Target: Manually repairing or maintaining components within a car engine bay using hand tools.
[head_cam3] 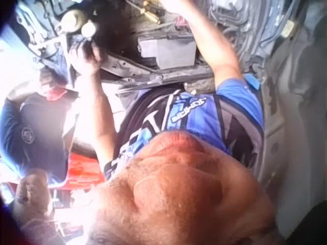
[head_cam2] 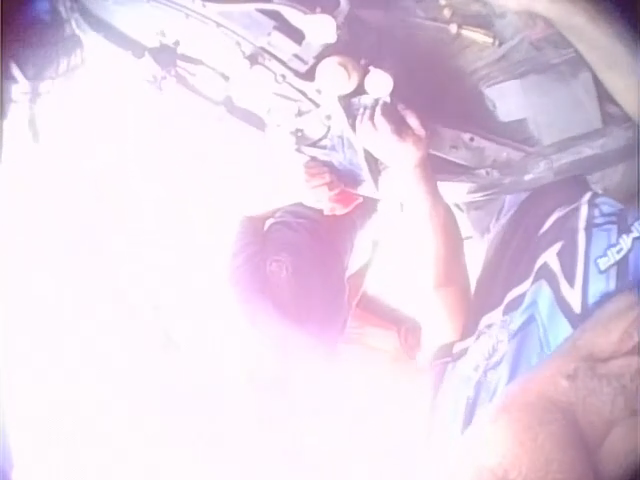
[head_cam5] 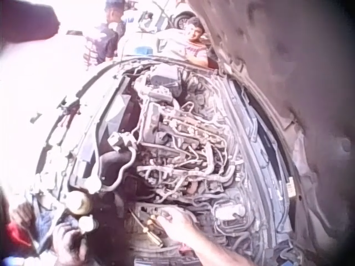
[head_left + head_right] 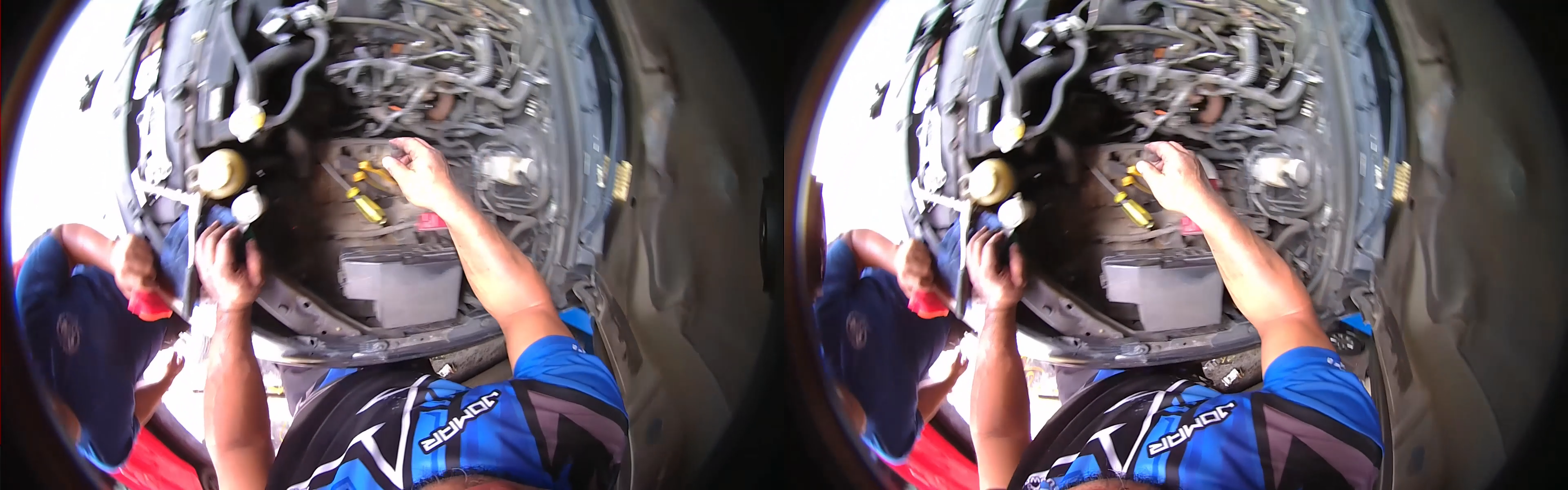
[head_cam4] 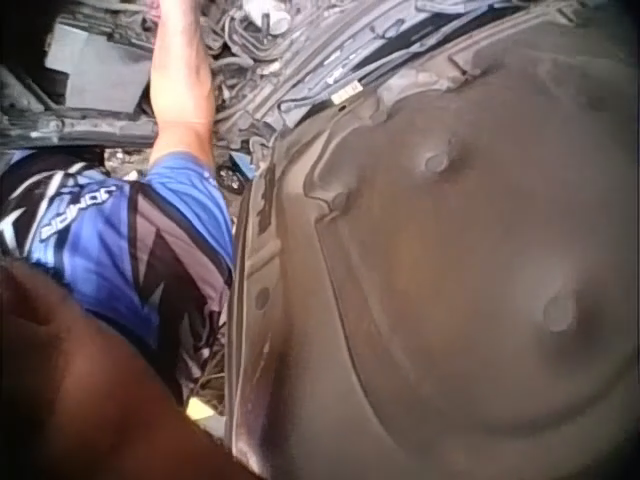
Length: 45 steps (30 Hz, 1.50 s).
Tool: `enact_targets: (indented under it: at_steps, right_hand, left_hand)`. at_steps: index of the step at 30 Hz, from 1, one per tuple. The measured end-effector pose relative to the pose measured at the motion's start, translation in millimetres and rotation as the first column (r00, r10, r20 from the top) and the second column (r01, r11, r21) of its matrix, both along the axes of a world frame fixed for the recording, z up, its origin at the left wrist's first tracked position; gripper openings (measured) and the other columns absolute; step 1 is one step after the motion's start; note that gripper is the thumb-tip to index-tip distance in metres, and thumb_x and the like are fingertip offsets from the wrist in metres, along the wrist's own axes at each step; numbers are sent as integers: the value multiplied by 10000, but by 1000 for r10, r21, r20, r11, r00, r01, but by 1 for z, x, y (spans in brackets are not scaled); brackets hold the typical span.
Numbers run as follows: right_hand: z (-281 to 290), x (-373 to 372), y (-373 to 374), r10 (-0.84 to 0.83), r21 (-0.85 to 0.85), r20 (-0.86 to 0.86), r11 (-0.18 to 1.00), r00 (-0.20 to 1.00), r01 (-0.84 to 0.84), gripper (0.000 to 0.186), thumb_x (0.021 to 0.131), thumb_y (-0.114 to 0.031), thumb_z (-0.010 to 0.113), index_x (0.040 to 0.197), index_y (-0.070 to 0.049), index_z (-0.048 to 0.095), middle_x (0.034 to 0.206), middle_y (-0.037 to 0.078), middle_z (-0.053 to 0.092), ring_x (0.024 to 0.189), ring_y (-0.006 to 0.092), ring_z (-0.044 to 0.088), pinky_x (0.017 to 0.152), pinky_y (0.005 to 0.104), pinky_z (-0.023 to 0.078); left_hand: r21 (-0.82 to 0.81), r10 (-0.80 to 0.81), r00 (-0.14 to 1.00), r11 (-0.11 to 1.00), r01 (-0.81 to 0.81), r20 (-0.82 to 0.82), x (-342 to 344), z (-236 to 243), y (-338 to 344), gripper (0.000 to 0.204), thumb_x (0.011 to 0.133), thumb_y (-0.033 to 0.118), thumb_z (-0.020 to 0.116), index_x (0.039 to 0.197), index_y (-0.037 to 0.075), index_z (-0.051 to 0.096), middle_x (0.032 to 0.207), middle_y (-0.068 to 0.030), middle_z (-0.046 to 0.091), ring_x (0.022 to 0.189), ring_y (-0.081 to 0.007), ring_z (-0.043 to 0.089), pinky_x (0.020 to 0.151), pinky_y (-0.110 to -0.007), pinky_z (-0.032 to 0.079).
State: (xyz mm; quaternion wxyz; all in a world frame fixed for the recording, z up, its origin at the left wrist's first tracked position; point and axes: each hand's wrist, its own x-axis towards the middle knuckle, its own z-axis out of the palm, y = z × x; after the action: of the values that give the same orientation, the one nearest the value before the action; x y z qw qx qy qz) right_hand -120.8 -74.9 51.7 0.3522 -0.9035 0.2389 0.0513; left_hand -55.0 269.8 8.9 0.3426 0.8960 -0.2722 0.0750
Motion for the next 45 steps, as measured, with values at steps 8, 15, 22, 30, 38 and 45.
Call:
enact_targets:
  at_steps: [8, 15, 22, 30, 38, 45]
  right_hand:
    - [0, 63, 148, 361, 160, 301, 894, 883, -419, 208, 829, -170, 680, 973, -28, 635, 907, 159, 607, 822, 350, 629, 731, 429, 518]
    - [-16, 139, 218, 642, -246, 425, 761, 638, -601, 204, 819, -165, 665, 970, -30, 637, 920, 130, 595, 882, 331, 604, 812, 419, 506]
    - [-16, 193, 278, 671, -113, -189, 711, 717, -694, 228, 848, -151, 586, 1020, -53, 700, 999, 150, 715, 927, 294, 706, 775, 397, 564]
    - [9, 199, 246, 570, 194, -152, 819, 808, -541, 253, 759, -174, 613, 936, -34, 729, 972, 224, 690, 974, 348, 671, 872, 413, 518]
    - [4, 160, 227, 431, 747, -4, 602, 902, -284, 293, 868, -260, 627, 890, 30, 662, 709, 77, 604, 625, 157, 559, 576, 311, 477]
    - [-10, 89, 181, -37, 978, -35, 203, 999, 42, 233, 981, -219, 566, 956, 0, 644, 818, 27, 603, 713, 94, 550, 662, 260, 503]
  left_hand:
    - [-28, 18, 1000, 999, -18, 13, -1, -5, 2, 287, 701, 156, 726, 961, 69, 642, 936, -99, 635, 1016, -337, 594, 910, -448, 442]
    - [-2, -5, 1000, 1000, 5, -25, -1, -10, 6, 422, 640, 225, 744, 1005, 51, 623, 1028, -142, 584, 1004, -349, 552, 879, -464, 429]
    - [103, 145, 987, 983, -152, 73, -6, -12, 13, 546, 717, 405, 689, 1113, 42, 587, 1180, -179, 529, 1159, -395, 471, 1032, -570, 268]
    - [169, 433, 834, 902, -398, -342, 32, 42, 2, 357, 834, 178, 671, 1086, -43, 548, 1077, -247, 602, 995, -415, 596, 880, -440, 467]
    - [-20, 213, 968, 976, -217, -131, 14, 54, 17, 273, 809, 82, 696, 1034, -6, 569, 919, -175, 619, 811, -344, 638, 734, -402, 505]
    - [-135, -41, 977, 991, 12, -212, 3, 72, -2, 283, 808, 42, 674, 1067, -6, 571, 910, -180, 612, 804, -357, 627, 709, -401, 500]
